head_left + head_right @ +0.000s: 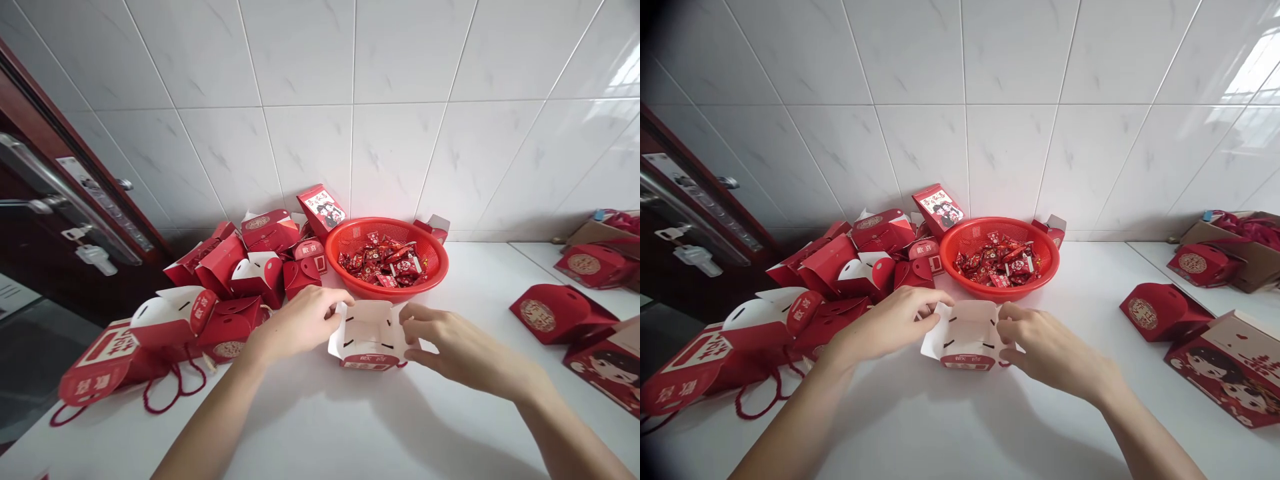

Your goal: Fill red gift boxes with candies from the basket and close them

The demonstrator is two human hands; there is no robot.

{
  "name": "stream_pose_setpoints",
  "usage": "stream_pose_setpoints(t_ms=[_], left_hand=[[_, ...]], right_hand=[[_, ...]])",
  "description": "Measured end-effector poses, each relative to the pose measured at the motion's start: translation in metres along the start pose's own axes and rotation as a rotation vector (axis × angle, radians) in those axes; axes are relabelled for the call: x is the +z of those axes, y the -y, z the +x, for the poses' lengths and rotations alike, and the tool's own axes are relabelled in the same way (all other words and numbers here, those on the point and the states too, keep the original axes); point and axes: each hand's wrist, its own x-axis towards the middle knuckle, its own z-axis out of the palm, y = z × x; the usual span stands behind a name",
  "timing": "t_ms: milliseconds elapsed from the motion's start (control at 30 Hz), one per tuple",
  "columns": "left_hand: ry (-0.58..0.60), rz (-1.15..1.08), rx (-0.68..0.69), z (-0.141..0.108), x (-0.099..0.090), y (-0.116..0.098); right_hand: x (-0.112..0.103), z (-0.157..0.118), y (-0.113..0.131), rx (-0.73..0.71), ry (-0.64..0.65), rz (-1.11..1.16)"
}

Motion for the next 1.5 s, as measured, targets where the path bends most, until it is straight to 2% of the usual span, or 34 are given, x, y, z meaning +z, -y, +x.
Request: stream_pose_setpoints(t_ms=[167, 333, 567, 667, 733, 800, 900, 967, 1033, 1133, 1233, 1367, 1500], left_hand=[[0.082, 0.137, 0.045, -0.011, -0.008, -0.006], [0.127, 0.343, -0.015, -0.011, -0.010, -0.007], [0.291, 0.296, 0.069, 0.005, -0.018, 0.009], [0.320, 0.303, 0.053, 0.007, -0.018, 0.012], [0.282, 0.308, 0.049, 0.005, -0.016, 0.010], [0.229, 0.305, 0.068, 0.003, -0.012, 0.005], [0.209, 0.288, 0.111, 0.001, -0.008, -0.001], [0.232, 0.271, 0.128, 0.001, -0.006, -0.004], [0.230, 0.255, 0.128, 0.002, -0.007, -0.004], [0.156, 0.223, 0.128, 0.006, -0.009, -0.001], [0.089, 0.148, 0.153, 0.011, -0.010, 0.005], [0.056, 0.041, 0.203, 0.022, -0.009, 0.014], [-0.002, -0.048, 0.241, 0.031, -0.007, 0.025]], right_hand=[[0.001, -0.005, 0.009, 0.016, 0.136, -0.092], [-0.002, 0.007, 0.009, 0.033, 0.214, -0.123], [-0.005, 0.027, -0.004, 0.053, 0.258, -0.064], [-0.015, 0.032, -0.011, 0.011, 0.248, 0.062], [-0.027, 0.035, -0.017, -0.039, 0.210, 0.164], [-0.042, 0.038, -0.025, -0.060, 0.093, 0.221], [-0.057, 0.045, -0.042, 0.054, -0.149, 0.242], [-0.060, 0.052, -0.058, 0.162, -0.235, 0.239], [-0.057, 0.059, -0.077, 0.233, -0.276, 0.227], [-0.047, 0.071, -0.106, 0.369, -0.343, 0.152], [-0.033, 0.080, -0.130, 0.535, -0.251, -0.012], [-0.010, 0.090, -0.146, 0.528, -0.084, -0.020], [0.004, 0.097, -0.150, 0.479, -0.059, -0.020]])
